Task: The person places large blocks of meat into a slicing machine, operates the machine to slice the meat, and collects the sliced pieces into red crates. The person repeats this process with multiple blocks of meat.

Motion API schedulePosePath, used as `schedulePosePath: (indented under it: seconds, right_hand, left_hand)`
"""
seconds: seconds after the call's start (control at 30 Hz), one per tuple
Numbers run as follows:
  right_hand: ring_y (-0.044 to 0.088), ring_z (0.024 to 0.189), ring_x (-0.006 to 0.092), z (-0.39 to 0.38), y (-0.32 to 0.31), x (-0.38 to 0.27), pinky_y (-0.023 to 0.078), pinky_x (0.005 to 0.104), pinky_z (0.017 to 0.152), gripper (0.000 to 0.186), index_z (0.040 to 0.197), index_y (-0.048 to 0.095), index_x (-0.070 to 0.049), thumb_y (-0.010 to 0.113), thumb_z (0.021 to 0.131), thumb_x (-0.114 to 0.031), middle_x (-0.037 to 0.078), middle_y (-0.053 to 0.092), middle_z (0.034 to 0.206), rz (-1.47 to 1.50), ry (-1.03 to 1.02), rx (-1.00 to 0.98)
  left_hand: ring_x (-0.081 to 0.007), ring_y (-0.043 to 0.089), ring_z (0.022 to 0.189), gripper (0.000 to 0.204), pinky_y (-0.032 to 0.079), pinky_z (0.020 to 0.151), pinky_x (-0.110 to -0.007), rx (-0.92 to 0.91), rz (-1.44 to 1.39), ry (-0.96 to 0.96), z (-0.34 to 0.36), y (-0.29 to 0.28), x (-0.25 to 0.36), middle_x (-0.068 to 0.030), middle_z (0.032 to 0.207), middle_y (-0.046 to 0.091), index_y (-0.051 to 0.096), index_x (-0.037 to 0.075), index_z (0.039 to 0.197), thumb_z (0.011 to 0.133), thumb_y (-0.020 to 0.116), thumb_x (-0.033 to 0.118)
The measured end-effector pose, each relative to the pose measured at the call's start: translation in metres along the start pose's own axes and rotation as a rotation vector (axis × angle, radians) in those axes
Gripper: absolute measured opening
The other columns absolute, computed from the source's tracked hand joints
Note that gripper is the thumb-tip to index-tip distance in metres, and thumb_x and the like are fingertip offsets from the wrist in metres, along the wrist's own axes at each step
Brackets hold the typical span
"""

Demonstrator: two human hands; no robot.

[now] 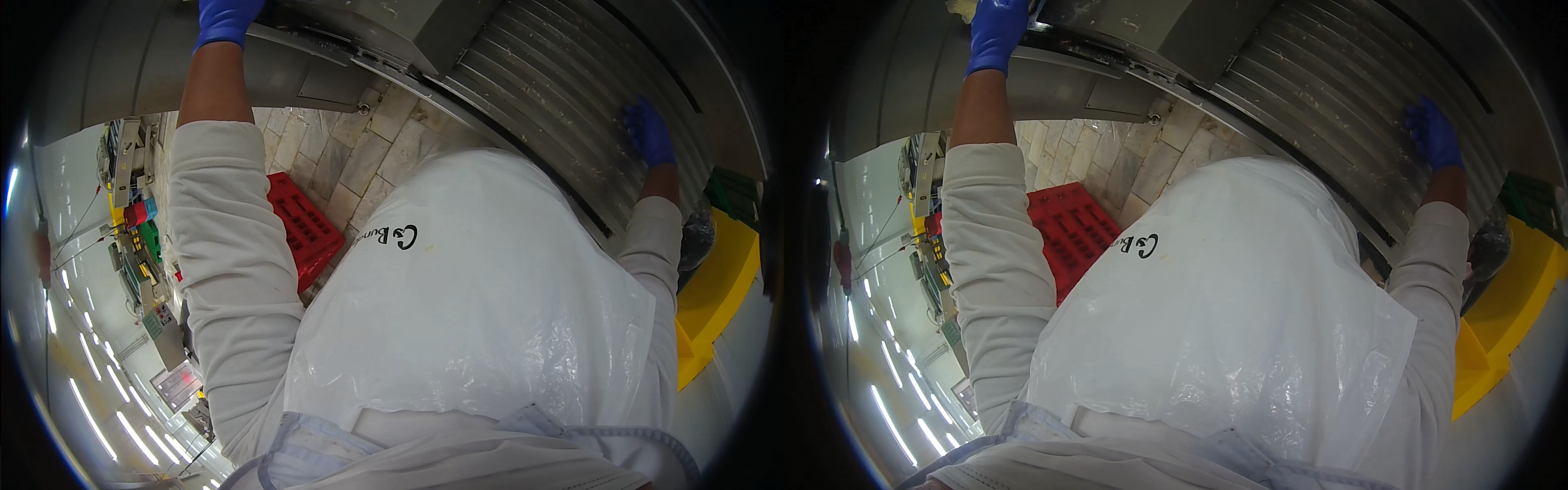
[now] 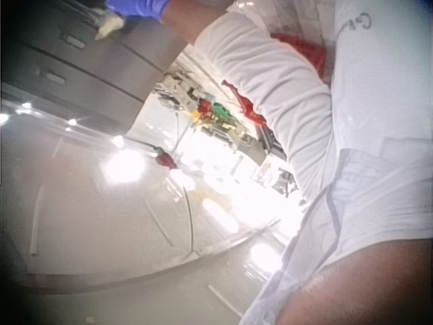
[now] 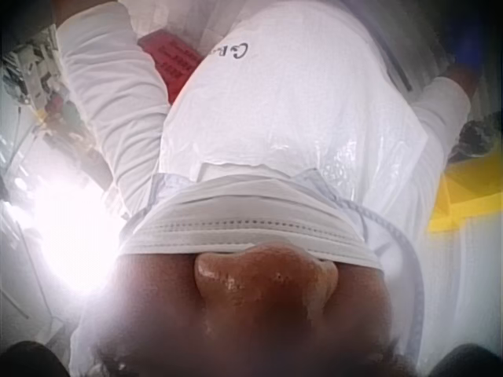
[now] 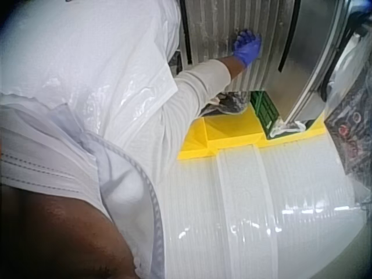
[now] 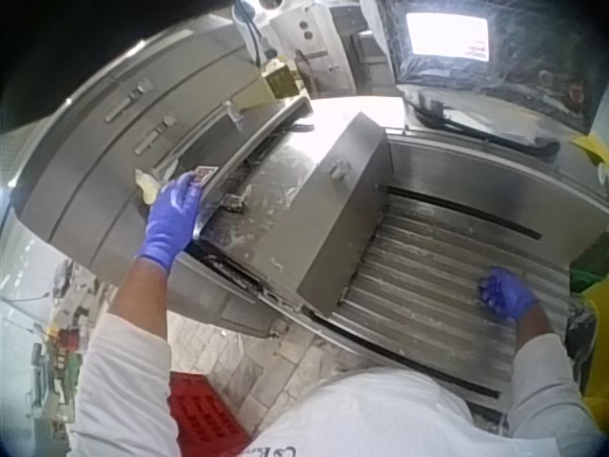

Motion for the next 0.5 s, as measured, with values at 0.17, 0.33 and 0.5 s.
schedulePosePath:
  seconds: [0.17, 0.33, 0.5]
  right_hand:
    - [0.065, 0.075, 0.0117, -0.002, 0.003, -0.002, 0.05, 0.0248, 0.06, 0.04, 0.141, 0.059, -0.017, 0.059, 0.104, -0.033, 0.006, 0.073, 0.109, -0.011, 0.013, 0.005]
    - [0.064, 0.074, 0.0108, -0.007, 0.006, -0.004, 0.05, 0.0248, 0.06, 0.039, 0.14, 0.061, -0.018, 0.059, 0.104, -0.034, 0.005, 0.074, 0.107, -0.022, 0.004, 0.004]
    - [0.064, 0.073, 0.0117, -0.006, 0.004, -0.006, 0.05, 0.0266, 0.06, 0.037, 0.136, 0.063, -0.017, 0.06, 0.104, -0.035, 0.005, 0.074, 0.102, -0.017, 0.053, 0.0]
  left_hand:
    - [-0.042, 0.058, 0.122, 0.05, 0.044, 0.107, -0.048, -0.017, -0.02, -0.041, 0.001, -0.001, 0.002, -0.0243, 0.129, 0.065, 0.059, 0.002, 0.137, 0.108, 0.048, 0.041]
    - [-0.0424, 0.059, 0.121, 0.05, 0.045, 0.106, -0.048, 0.004, -0.032, -0.026, -0.001, -0.007, 0.005, -0.0247, 0.126, 0.066, 0.06, 0.002, 0.135, 0.107, 0.048, 0.042]
    - [-0.043, 0.06, 0.118, 0.048, 0.046, 0.104, -0.049, 0.003, -0.061, -0.056, 0.0, -0.011, 0.012, -0.0246, 0.123, 0.067, 0.062, 0.002, 0.132, 0.107, 0.049, 0.041]
Point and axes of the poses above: each hand's wrist, its own z-axis towards the middle knuckle, its own y-axis out of the palm, x = y × z, the point moved 2 cm from there along z, towards the middle knuckle
